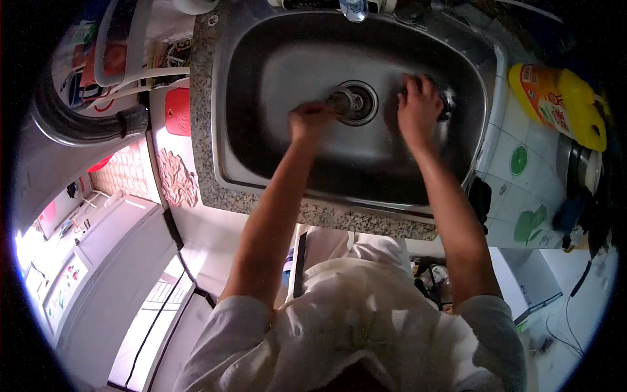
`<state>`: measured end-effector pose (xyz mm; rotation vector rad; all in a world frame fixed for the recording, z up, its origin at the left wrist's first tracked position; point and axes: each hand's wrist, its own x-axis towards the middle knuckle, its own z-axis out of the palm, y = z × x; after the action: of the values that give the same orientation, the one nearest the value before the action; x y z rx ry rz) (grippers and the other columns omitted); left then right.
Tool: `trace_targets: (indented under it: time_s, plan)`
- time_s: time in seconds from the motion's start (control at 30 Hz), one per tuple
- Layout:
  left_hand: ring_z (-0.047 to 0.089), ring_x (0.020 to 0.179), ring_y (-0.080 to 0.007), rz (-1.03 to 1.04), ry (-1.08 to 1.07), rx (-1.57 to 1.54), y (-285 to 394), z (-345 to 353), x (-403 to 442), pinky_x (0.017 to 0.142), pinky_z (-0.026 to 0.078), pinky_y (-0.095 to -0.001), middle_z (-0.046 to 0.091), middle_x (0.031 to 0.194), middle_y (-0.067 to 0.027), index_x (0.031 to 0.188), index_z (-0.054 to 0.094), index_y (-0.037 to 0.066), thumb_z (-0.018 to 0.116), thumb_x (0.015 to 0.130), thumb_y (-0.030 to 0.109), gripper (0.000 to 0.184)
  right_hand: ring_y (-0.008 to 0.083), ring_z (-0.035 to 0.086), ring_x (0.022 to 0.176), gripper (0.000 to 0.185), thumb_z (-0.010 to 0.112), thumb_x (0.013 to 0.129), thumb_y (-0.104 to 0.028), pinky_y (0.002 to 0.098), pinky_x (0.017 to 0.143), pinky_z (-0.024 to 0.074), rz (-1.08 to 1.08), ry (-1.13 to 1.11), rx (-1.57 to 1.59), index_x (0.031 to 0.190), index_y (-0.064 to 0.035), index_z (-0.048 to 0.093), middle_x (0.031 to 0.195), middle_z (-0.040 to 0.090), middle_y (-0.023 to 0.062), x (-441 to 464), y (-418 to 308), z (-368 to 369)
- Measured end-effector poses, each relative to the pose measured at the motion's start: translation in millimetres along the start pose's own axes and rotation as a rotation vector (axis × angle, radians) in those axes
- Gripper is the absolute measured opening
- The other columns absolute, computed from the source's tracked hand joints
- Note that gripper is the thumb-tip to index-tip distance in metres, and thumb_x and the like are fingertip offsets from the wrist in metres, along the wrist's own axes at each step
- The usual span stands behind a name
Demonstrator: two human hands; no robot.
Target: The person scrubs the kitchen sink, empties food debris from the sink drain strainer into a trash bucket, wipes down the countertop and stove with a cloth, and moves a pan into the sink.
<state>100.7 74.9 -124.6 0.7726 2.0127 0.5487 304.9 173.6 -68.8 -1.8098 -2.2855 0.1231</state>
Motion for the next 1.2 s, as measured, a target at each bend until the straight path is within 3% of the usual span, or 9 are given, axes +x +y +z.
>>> trace_targets:
  time_s: [0.2,0.33,0.53,0.67,0.8,0.87,1.07,1.13,1.2]
  plan:
    - [0.058,0.062,-0.0153,-0.181,0.217,-0.728,27,-79,-49,0.054,0.046,-0.0260,0.062,0.074,-0.0076,0.077,0.062,-0.001,0.065,0.073,0.001,0.006,0.0286,0.046,0.103,0.034,0.061,0.073,-0.011,0.0448,0.080,0.0421,-0.150,-0.283,-0.085,0.106,-0.0112,0.055,0.112,0.049,0.0081,0,31,30]
    - [0.059,0.062,-0.0155,-0.180,0.200,-0.728,8,-97,-46,0.054,0.045,-0.0257,0.062,0.073,-0.0068,0.080,0.062,-0.002,0.067,0.072,0.002,0.010,0.0318,0.050,0.095,0.033,0.056,0.070,-0.003,0.0404,0.083,0.0422,-0.258,-0.204,0.361,0.103,-0.0041,0.053,0.103,0.054,0.0132,-13,-7,52]
    - [0.059,0.061,-0.0159,-0.318,0.195,-0.874,17,-102,-57,0.055,0.047,-0.0248,0.060,0.072,-0.0051,0.081,0.060,0.000,0.066,0.073,0.003,0.010,0.0333,0.049,0.096,0.032,0.051,0.070,-0.001,0.0386,0.083,0.0430,-0.620,-0.147,0.095,0.102,-0.0005,0.052,0.104,0.052,0.0162,-28,-45,82]
    - [0.058,0.061,-0.0150,-0.250,0.161,-0.894,18,-106,-68,0.056,0.048,-0.0250,0.058,0.071,-0.0045,0.078,0.058,0.001,0.066,0.074,0.003,0.009,0.0312,0.048,0.100,0.032,0.053,0.069,-0.002,0.0392,0.083,0.0423,-0.309,-0.761,0.154,0.101,-0.0028,0.053,0.107,0.049,0.0132,-23,-54,87]
    - [0.056,0.060,-0.0130,-0.207,0.133,-0.922,31,-110,-75,0.057,0.050,-0.0252,0.057,0.070,-0.0035,0.078,0.057,0.001,0.065,0.075,0.003,0.008,0.0305,0.048,0.099,0.030,0.054,0.068,-0.002,0.0396,0.083,0.0420,-0.335,-0.358,0.462,0.098,-0.0030,0.056,0.106,0.050,0.0123,-13,-54,51]
    - [0.056,0.061,-0.0126,-0.218,0.168,-0.915,38,-108,-78,0.057,0.050,-0.0253,0.056,0.071,-0.0034,0.079,0.057,0.001,0.064,0.076,0.003,0.008,0.0313,0.050,0.097,0.028,0.055,0.068,-0.003,0.0404,0.083,0.0424,-0.509,-0.256,0.139,0.095,-0.0022,0.057,0.105,0.049,0.0126,-6,-45,65]
    - [0.055,0.062,-0.0127,-0.213,0.185,-0.904,37,-107,-79,0.058,0.050,-0.0257,0.056,0.074,-0.0035,0.079,0.058,0.001,0.064,0.077,0.004,0.007,0.0326,0.050,0.096,0.029,0.053,0.069,-0.003,0.0390,0.080,0.0448,-0.502,-0.256,0.145,0.098,-0.0016,0.056,0.104,0.051,0.0146,-26,-43,89]
    - [0.055,0.062,-0.0128,-0.206,0.182,-0.909,36,-108,-79,0.058,0.050,-0.0259,0.056,0.074,-0.0036,0.080,0.057,0.001,0.064,0.077,0.004,0.008,0.0336,0.051,0.098,0.027,0.050,0.073,-0.002,0.0392,0.081,0.0448,-0.426,-0.767,0.231,0.099,-0.0009,0.056,0.105,0.052,0.0165,-6,-50,46]
    - [0.055,0.063,-0.0130,-0.213,0.176,-0.896,35,-107,-77,0.059,0.051,-0.0273,0.055,0.074,-0.0038,0.080,0.057,0.001,0.063,0.077,0.004,0.007,0.0337,0.051,0.098,0.027,0.049,0.073,-0.002,0.0396,0.082,0.0447,-0.360,-0.594,0.297,0.099,-0.0006,0.056,0.105,0.053,0.0170,1,-44,44]
